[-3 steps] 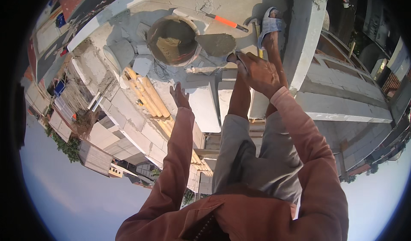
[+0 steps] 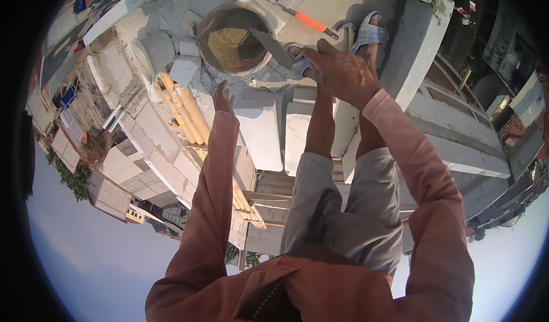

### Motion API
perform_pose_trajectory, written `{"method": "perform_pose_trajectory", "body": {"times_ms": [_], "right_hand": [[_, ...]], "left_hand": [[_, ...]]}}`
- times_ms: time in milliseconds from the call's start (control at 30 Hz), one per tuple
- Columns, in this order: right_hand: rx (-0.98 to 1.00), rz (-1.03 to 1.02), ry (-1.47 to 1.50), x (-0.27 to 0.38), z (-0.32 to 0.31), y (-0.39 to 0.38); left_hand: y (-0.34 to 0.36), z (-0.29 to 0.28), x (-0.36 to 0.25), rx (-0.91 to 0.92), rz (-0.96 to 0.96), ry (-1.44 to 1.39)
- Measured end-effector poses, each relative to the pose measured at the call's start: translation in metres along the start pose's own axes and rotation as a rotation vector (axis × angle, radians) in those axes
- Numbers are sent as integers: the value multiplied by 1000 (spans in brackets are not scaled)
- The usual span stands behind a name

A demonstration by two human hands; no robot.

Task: The person applies mortar onto a structure using a trowel, moves concrete blocks, and measures them with a tape measure.

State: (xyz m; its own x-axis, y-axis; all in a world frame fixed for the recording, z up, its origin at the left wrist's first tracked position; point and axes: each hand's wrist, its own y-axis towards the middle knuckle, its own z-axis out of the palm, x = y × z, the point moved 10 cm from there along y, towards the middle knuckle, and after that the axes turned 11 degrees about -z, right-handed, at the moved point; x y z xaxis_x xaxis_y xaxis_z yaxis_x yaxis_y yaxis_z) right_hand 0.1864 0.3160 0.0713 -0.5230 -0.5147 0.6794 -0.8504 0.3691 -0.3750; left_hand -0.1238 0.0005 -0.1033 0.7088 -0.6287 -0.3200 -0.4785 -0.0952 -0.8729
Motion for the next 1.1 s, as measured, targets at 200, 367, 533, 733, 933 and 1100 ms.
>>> {"method": "perform_pose_trajectory", "body": {"times_ms": [200, 367, 533, 733, 933, 1100], "right_hand": [[362, -298, -491, 41, 52, 147], [437, -289, -769, 2, 129, 231], [51, -611, -693, 77, 107, 200], [373, -419, -340, -10, 143, 160], [300, -49, 416, -48, 155, 115], [143, 162, 669, -61, 146, 66]], "left_hand": [[-8, 48, -12, 332, -25, 59], [-46, 103, -30, 471, 266, -3], [-51, 71, -51, 396, 426, 67], [-65, 88, -66, 421, 598, 246], [-61, 90, -53, 559, 346, 181], [-47, 96, -60, 575, 298, 247]]}}
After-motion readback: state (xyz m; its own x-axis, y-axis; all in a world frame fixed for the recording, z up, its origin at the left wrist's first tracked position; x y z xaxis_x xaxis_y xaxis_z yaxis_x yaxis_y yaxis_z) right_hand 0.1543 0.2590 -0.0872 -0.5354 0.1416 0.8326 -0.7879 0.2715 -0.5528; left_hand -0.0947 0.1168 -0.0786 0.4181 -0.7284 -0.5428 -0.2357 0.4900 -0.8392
